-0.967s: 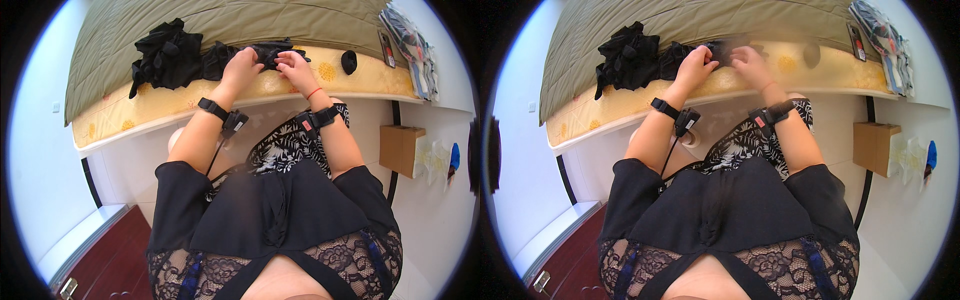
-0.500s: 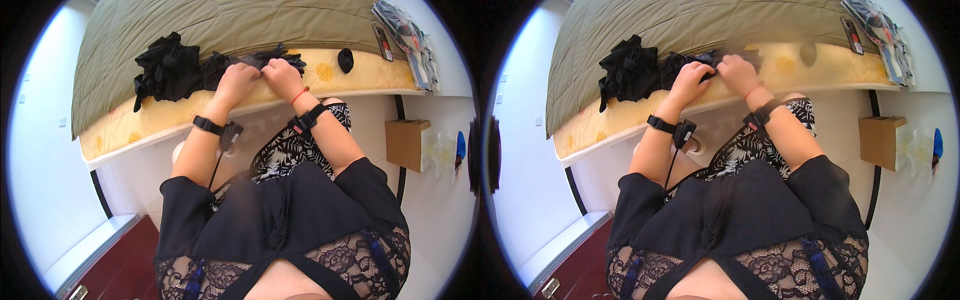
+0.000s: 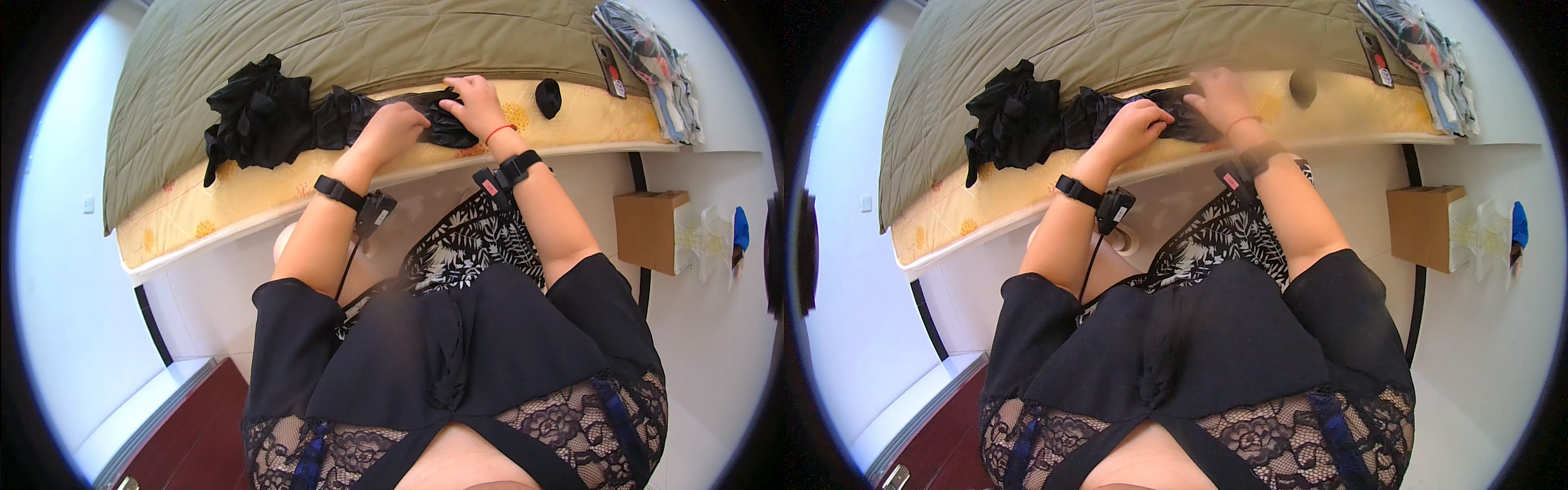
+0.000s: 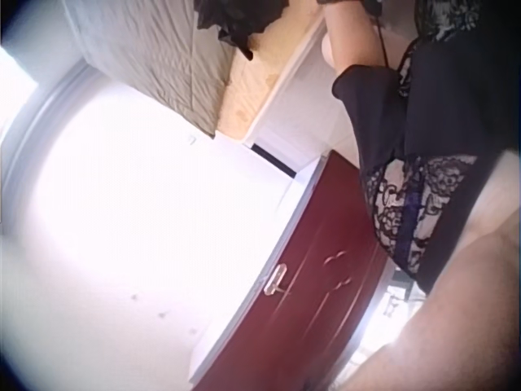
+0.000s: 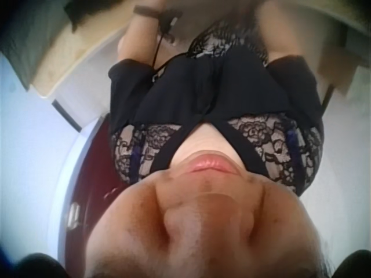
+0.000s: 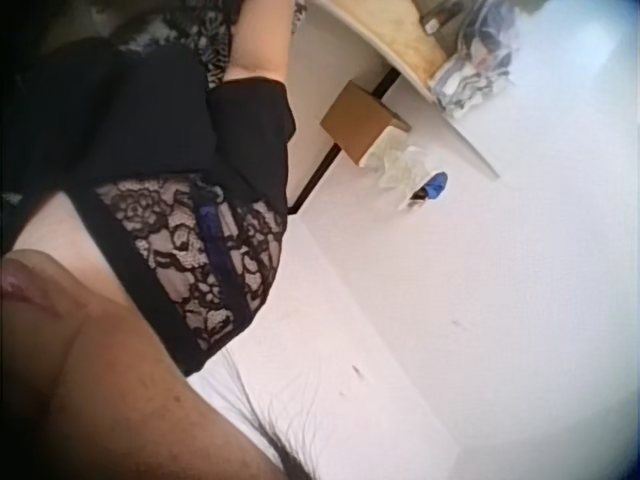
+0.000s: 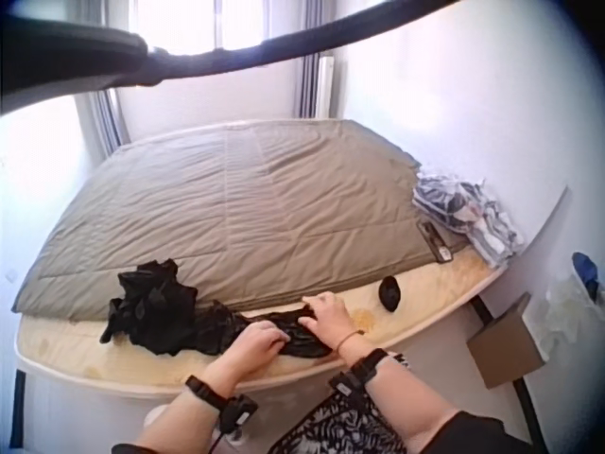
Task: The person folds several black socks and hosiery items by hand on a bed and places them into a blue container.
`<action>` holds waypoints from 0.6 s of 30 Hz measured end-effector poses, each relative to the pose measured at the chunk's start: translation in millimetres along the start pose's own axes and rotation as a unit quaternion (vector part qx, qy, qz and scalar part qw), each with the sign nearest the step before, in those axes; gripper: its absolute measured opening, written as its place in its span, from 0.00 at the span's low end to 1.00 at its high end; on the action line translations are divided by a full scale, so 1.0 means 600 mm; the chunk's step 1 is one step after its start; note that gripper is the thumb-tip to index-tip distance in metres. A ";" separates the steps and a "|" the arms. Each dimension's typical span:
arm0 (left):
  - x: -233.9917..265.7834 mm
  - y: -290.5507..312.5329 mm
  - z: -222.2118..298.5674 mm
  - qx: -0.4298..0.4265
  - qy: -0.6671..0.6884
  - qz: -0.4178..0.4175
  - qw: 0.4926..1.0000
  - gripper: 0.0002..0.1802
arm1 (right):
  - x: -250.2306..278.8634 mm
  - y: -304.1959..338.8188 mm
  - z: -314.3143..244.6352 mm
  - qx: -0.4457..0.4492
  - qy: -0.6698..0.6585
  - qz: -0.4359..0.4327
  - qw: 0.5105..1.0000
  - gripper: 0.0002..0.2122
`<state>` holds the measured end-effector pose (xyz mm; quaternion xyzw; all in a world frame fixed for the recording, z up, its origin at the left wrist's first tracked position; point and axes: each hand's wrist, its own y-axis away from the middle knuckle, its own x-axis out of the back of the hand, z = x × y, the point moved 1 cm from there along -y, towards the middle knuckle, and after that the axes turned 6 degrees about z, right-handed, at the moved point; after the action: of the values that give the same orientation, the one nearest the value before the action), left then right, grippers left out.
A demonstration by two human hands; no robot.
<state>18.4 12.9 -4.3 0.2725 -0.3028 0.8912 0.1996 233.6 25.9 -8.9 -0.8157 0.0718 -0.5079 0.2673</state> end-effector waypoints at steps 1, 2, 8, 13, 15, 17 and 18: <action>0.003 0.000 -0.003 -0.001 -0.010 -0.004 1.000 0.07 | -0.007 0.001 -0.005 0.009 0.008 -0.004 1.000 0.13; 0.004 0.001 -0.005 0.010 -0.018 -0.007 1.000 0.08 | -0.009 -0.001 -0.005 0.006 0.007 -0.001 1.000 0.12; 0.009 0.002 0.005 0.053 -0.041 0.014 0.998 0.16 | 0.024 -0.005 -0.059 0.085 0.016 0.012 0.996 0.06; -0.008 -0.002 -0.008 0.082 -0.013 0.101 0.991 0.17 | 0.040 0.026 -0.076 0.179 -0.050 0.002 0.982 0.07; -0.016 -0.004 -0.010 0.052 0.009 0.097 0.994 0.15 | 0.047 0.035 -0.060 0.061 -0.143 -0.017 0.988 0.08; -0.013 -0.006 -0.011 0.022 0.013 0.057 0.998 0.12 | 0.059 0.044 -0.039 -0.119 -0.208 -0.037 0.970 0.15; -0.016 -0.006 -0.010 0.029 0.004 0.056 0.998 0.11 | 0.066 0.047 -0.031 -0.135 -0.167 -0.033 0.976 0.17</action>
<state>25.2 17.3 -12.4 0.2572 -0.2906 0.9105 0.1428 240.6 -20.0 14.3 -0.9196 0.0674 -0.3584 0.1462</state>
